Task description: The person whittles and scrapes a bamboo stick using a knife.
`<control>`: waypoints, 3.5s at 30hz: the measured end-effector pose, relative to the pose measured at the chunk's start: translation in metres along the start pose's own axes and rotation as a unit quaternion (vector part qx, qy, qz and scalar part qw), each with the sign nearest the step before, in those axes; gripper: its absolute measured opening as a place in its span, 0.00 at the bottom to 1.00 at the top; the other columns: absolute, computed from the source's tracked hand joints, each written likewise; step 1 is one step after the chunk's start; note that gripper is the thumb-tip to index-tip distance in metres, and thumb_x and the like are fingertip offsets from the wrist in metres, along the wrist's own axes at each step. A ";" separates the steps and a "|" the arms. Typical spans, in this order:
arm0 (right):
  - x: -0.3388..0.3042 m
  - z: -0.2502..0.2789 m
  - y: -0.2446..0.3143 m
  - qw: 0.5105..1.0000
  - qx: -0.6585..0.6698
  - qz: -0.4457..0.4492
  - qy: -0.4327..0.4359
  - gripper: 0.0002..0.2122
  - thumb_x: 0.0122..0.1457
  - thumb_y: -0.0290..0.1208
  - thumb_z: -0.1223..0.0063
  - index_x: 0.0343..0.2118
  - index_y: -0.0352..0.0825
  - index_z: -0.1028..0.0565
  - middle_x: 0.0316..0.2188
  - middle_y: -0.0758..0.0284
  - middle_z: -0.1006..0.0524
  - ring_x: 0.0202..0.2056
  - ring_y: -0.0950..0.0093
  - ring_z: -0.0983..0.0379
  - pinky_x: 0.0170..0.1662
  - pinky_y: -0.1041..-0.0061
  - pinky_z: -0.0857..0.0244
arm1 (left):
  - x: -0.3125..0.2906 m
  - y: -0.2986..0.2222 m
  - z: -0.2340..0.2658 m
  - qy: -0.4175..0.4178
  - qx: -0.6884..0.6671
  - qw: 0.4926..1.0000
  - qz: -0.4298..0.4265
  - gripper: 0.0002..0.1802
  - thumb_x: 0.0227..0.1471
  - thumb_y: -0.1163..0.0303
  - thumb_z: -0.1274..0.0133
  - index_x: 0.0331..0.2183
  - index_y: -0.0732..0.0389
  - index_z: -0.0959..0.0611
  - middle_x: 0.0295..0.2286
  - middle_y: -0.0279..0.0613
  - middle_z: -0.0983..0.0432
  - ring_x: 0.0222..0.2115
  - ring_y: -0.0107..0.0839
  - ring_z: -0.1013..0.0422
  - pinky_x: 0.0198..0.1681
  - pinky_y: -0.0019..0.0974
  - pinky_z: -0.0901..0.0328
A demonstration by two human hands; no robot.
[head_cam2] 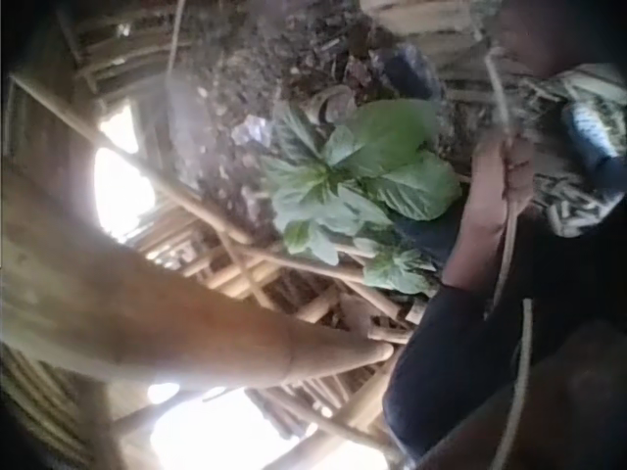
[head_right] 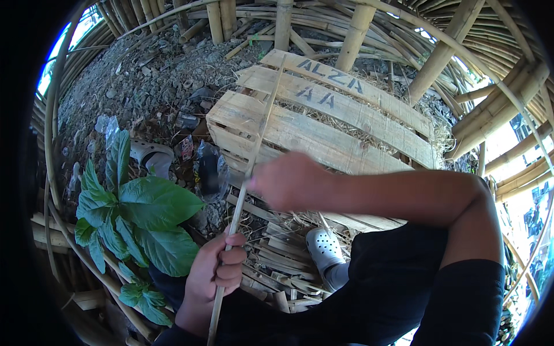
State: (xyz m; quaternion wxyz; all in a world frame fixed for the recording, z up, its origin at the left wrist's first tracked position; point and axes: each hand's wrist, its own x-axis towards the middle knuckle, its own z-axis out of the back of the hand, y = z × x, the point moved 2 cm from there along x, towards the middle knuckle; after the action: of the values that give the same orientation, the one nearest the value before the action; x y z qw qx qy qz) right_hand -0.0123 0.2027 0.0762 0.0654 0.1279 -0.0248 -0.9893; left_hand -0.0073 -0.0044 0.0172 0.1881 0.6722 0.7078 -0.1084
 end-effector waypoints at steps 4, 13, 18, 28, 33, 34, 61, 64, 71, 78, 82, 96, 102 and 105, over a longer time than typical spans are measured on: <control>0.014 0.000 -0.017 0.998 -0.006 -0.017 -0.060 0.16 0.61 0.43 0.59 0.28 0.34 0.28 0.16 0.61 0.26 0.21 0.60 0.26 0.25 0.61 0.33 | -0.001 -0.002 0.000 -0.011 -0.022 1.000 0.002 0.15 0.65 0.58 0.69 0.28 0.52 0.35 0.15 0.21 0.55 0.09 0.11 0.64 0.06 0.21 0.67; -0.007 -0.002 0.003 0.998 0.013 0.061 0.004 0.19 0.62 0.45 0.61 0.26 0.34 0.27 0.15 0.60 0.26 0.20 0.60 0.26 0.24 0.60 0.34 | -0.001 0.001 0.000 0.003 -0.010 1.000 0.005 0.15 0.65 0.58 0.70 0.28 0.52 0.35 0.15 0.21 0.56 0.09 0.11 0.63 0.06 0.21 0.66; 0.004 0.010 -0.012 0.999 -0.015 0.040 0.015 0.17 0.62 0.42 0.60 0.26 0.34 0.26 0.17 0.62 0.25 0.21 0.61 0.26 0.26 0.62 0.33 | 0.002 0.002 -0.002 -0.003 -0.016 1.000 0.013 0.15 0.65 0.58 0.70 0.29 0.52 0.34 0.15 0.21 0.56 0.09 0.11 0.64 0.06 0.21 0.67; 0.010 0.014 -0.032 0.993 -0.081 0.036 -0.077 0.19 0.61 0.45 0.58 0.26 0.31 0.29 0.13 0.62 0.28 0.17 0.61 0.28 0.21 0.65 0.35 | -0.004 0.001 0.000 0.024 -0.055 0.998 0.030 0.16 0.65 0.56 0.69 0.29 0.52 0.34 0.15 0.21 0.56 0.09 0.11 0.64 0.06 0.21 0.67; 0.004 0.014 -0.019 0.998 -0.034 -0.053 0.008 0.17 0.62 0.43 0.61 0.29 0.34 0.27 0.18 0.62 0.26 0.22 0.62 0.25 0.25 0.63 0.33 | -0.008 0.002 -0.001 -0.003 -0.012 1.000 0.021 0.16 0.65 0.56 0.70 0.29 0.52 0.34 0.15 0.22 0.55 0.09 0.11 0.64 0.06 0.21 0.67; -0.001 0.012 -0.017 0.998 -0.035 -0.056 0.008 0.17 0.62 0.43 0.61 0.29 0.34 0.27 0.18 0.62 0.26 0.22 0.62 0.25 0.25 0.63 0.33 | -0.008 0.001 -0.001 0.004 -0.023 1.000 0.019 0.16 0.65 0.56 0.70 0.28 0.51 0.34 0.15 0.22 0.55 0.09 0.11 0.64 0.06 0.22 0.66; -0.030 0.003 -0.017 0.992 -0.037 0.112 -0.052 0.18 0.61 0.45 0.60 0.27 0.34 0.29 0.17 0.60 0.26 0.21 0.59 0.26 0.25 0.61 0.33 | -0.011 0.020 -0.010 -0.008 0.007 1.000 0.018 0.16 0.65 0.56 0.69 0.29 0.53 0.34 0.15 0.22 0.53 0.09 0.12 0.62 0.07 0.22 0.65; 0.001 0.026 -0.059 0.993 -0.106 -0.034 -0.034 0.17 0.63 0.43 0.63 0.30 0.35 0.27 0.22 0.61 0.24 0.26 0.61 0.24 0.30 0.63 0.31 | -0.008 0.012 -0.014 -0.017 0.024 1.000 -0.010 0.16 0.65 0.56 0.69 0.29 0.53 0.34 0.15 0.22 0.54 0.09 0.12 0.62 0.07 0.22 0.65; -0.007 0.012 -0.042 0.998 -0.065 -0.016 -0.018 0.12 0.61 0.38 0.61 0.31 0.35 0.28 0.17 0.60 0.26 0.22 0.60 0.26 0.27 0.61 0.33 | -0.009 0.013 -0.009 0.015 0.045 0.999 0.016 0.15 0.64 0.53 0.66 0.28 0.50 0.36 0.16 0.23 0.53 0.11 0.14 0.59 0.10 0.22 0.64; -0.012 0.008 -0.026 0.998 -0.045 0.053 -0.013 0.16 0.62 0.43 0.64 0.30 0.36 0.29 0.20 0.59 0.24 0.27 0.61 0.24 0.31 0.61 0.32 | -0.013 0.015 -0.009 -0.024 0.046 0.999 0.007 0.15 0.64 0.57 0.67 0.28 0.52 0.35 0.15 0.21 0.54 0.09 0.12 0.62 0.07 0.22 0.65; 0.007 0.024 -0.070 0.993 -0.099 -0.063 -0.002 0.16 0.62 0.43 0.63 0.32 0.35 0.29 0.21 0.62 0.24 0.25 0.61 0.25 0.31 0.60 0.33 | -0.006 0.013 -0.012 -0.031 0.060 0.998 -0.010 0.15 0.65 0.57 0.68 0.28 0.51 0.35 0.15 0.21 0.54 0.09 0.12 0.62 0.07 0.22 0.65; 0.010 0.021 -0.066 0.992 -0.117 -0.037 0.033 0.13 0.61 0.40 0.61 0.32 0.36 0.29 0.21 0.60 0.25 0.24 0.61 0.25 0.29 0.61 0.32 | -0.013 0.015 -0.010 -0.004 0.022 1.000 0.007 0.15 0.65 0.57 0.68 0.28 0.52 0.35 0.15 0.22 0.54 0.09 0.12 0.62 0.07 0.22 0.66; 0.004 0.027 -0.064 0.996 -0.086 0.003 -0.016 0.17 0.62 0.46 0.62 0.30 0.35 0.30 0.22 0.61 0.24 0.25 0.60 0.25 0.30 0.61 0.32 | -0.011 0.014 -0.014 -0.010 0.008 1.000 0.007 0.15 0.65 0.58 0.68 0.28 0.52 0.34 0.15 0.22 0.55 0.09 0.12 0.63 0.07 0.22 0.66; 0.018 0.024 -0.083 0.988 -0.141 -0.056 0.002 0.19 0.64 0.46 0.65 0.31 0.33 0.30 0.21 0.61 0.24 0.26 0.60 0.25 0.31 0.62 0.31 | -0.009 0.017 -0.012 -0.007 -0.003 1.000 0.012 0.15 0.65 0.58 0.68 0.28 0.52 0.34 0.15 0.22 0.55 0.09 0.12 0.63 0.07 0.22 0.66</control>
State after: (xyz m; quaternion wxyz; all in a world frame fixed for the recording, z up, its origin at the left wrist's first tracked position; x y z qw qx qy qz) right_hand -0.0457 0.2831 0.0900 0.0270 0.1205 0.1228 -0.9847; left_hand 0.0084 -0.0065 0.0334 0.1960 0.6794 0.6987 -0.1089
